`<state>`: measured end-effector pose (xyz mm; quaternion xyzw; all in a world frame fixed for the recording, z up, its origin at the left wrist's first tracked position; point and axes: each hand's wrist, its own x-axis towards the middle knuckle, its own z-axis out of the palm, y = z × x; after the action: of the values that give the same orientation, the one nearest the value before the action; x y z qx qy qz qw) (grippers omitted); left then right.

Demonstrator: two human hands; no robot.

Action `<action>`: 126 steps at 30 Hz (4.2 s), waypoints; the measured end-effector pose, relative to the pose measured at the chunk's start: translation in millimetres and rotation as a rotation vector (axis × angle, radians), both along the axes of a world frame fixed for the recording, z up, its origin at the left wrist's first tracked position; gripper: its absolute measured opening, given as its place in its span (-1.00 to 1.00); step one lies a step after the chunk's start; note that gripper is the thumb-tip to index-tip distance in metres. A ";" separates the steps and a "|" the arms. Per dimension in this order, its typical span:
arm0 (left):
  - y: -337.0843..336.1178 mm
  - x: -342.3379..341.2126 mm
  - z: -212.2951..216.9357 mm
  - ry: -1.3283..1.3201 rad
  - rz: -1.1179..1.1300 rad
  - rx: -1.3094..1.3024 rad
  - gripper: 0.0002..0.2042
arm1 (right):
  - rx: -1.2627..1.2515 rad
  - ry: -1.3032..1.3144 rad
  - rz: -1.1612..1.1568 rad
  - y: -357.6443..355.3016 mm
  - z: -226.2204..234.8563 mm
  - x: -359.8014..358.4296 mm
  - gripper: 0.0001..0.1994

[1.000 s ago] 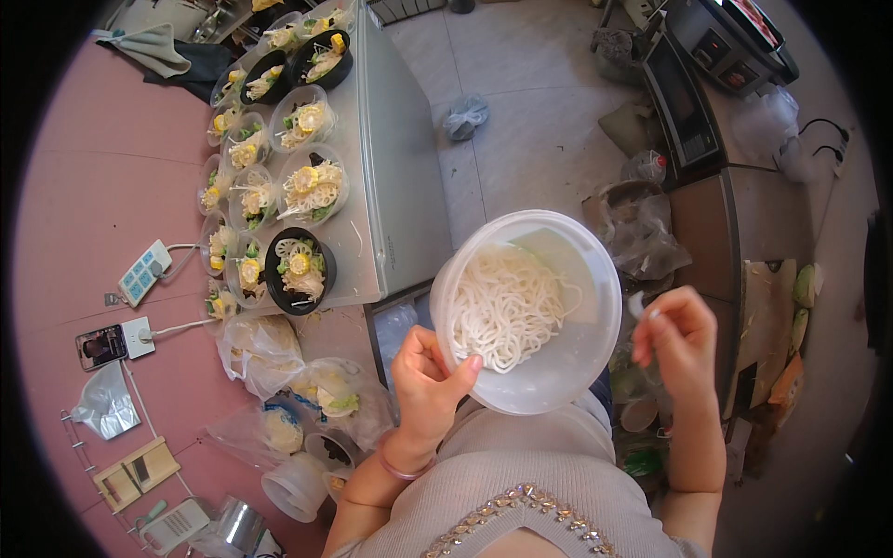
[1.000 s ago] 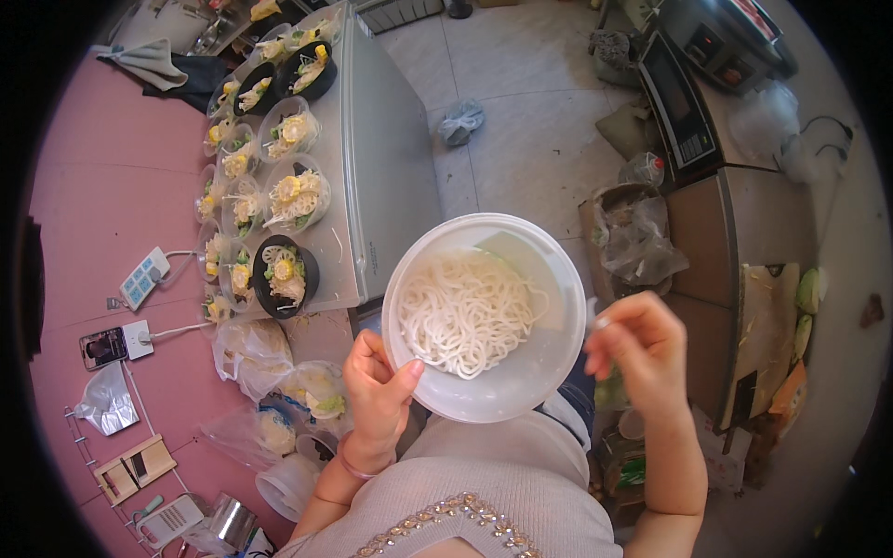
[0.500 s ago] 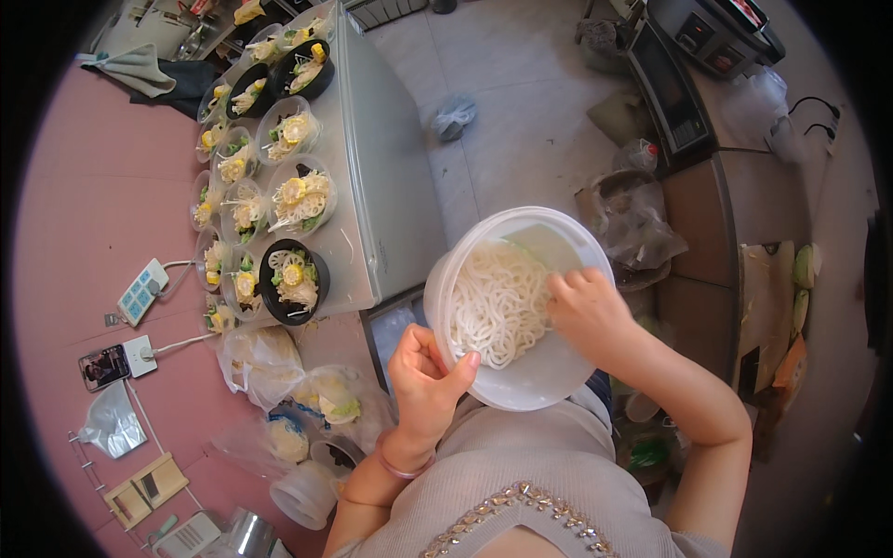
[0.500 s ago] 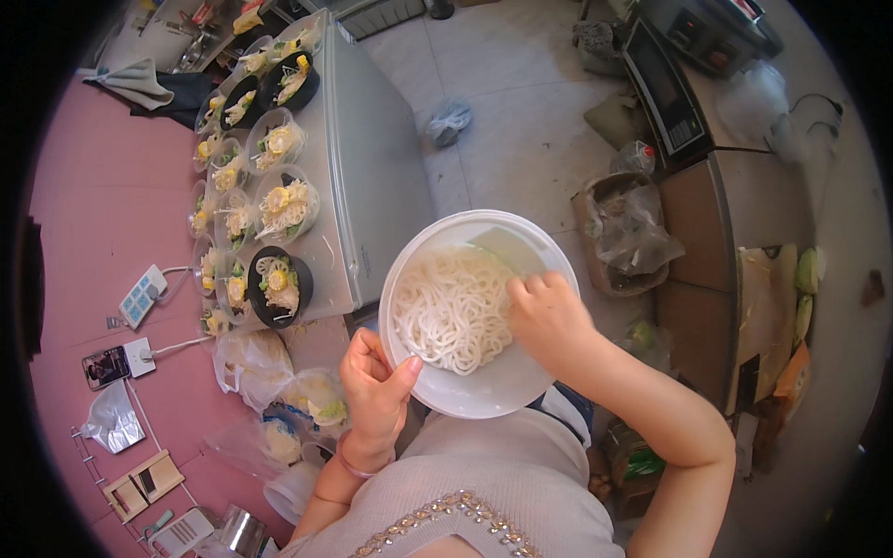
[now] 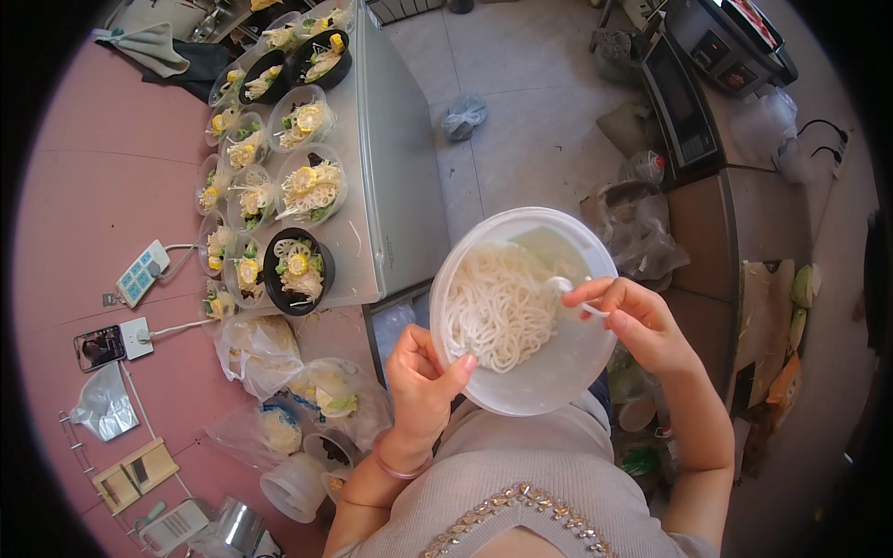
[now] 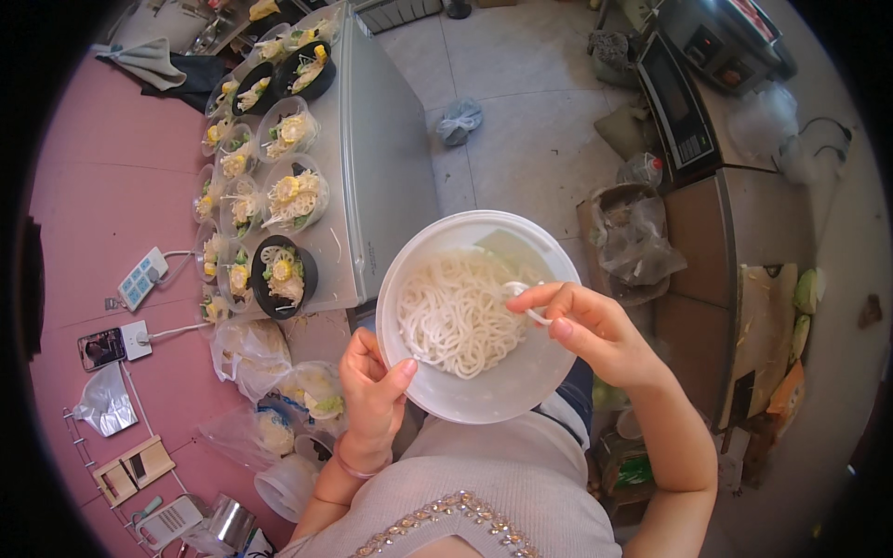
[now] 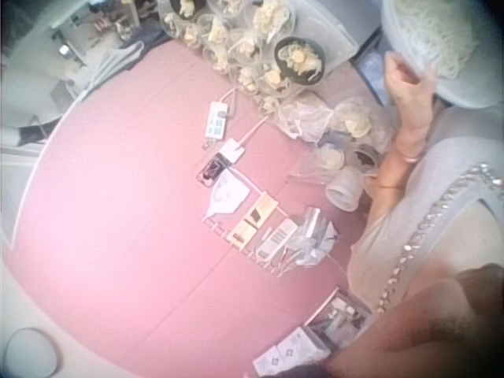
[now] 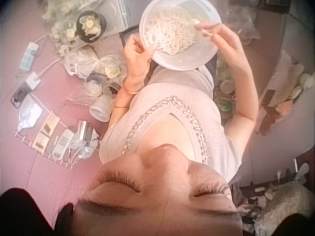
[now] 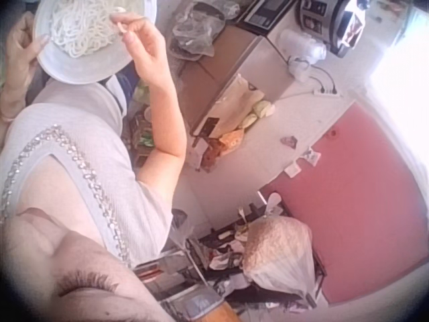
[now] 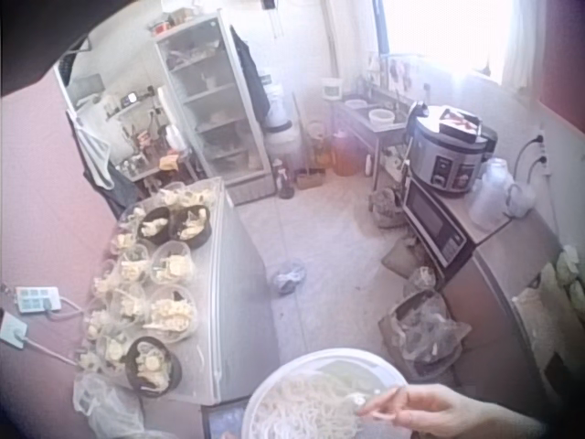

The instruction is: The person assembles individual food portions by placing broccoli, enoki mushrooms, lotus root slices, and corn into multiple small bowls arranged on a table. They then handle a container of noodles, mixing them by hand.

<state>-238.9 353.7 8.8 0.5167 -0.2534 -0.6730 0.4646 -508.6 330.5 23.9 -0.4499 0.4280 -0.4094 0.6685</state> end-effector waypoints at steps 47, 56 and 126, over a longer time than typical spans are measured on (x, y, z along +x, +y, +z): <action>13.1 10.8 2.4 0.047 0.078 -0.048 -0.73 | -0.589 1.322 0.904 -14.7 -27.7 47.6 -0.93; 6.2 10.2 8.3 0.036 0.084 -0.067 -0.74 | -0.625 1.222 0.740 -14.2 -20.8 50.0 -0.97; -0.4 -7.2 14.4 -0.030 -0.022 -0.053 -0.71 | -0.559 1.062 0.026 -19.4 50.8 0.0 -0.87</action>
<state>-246.1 353.2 23.2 0.5116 -0.2839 -0.6632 0.4668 -508.6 311.1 74.7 -0.7569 0.5741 -0.2172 0.2244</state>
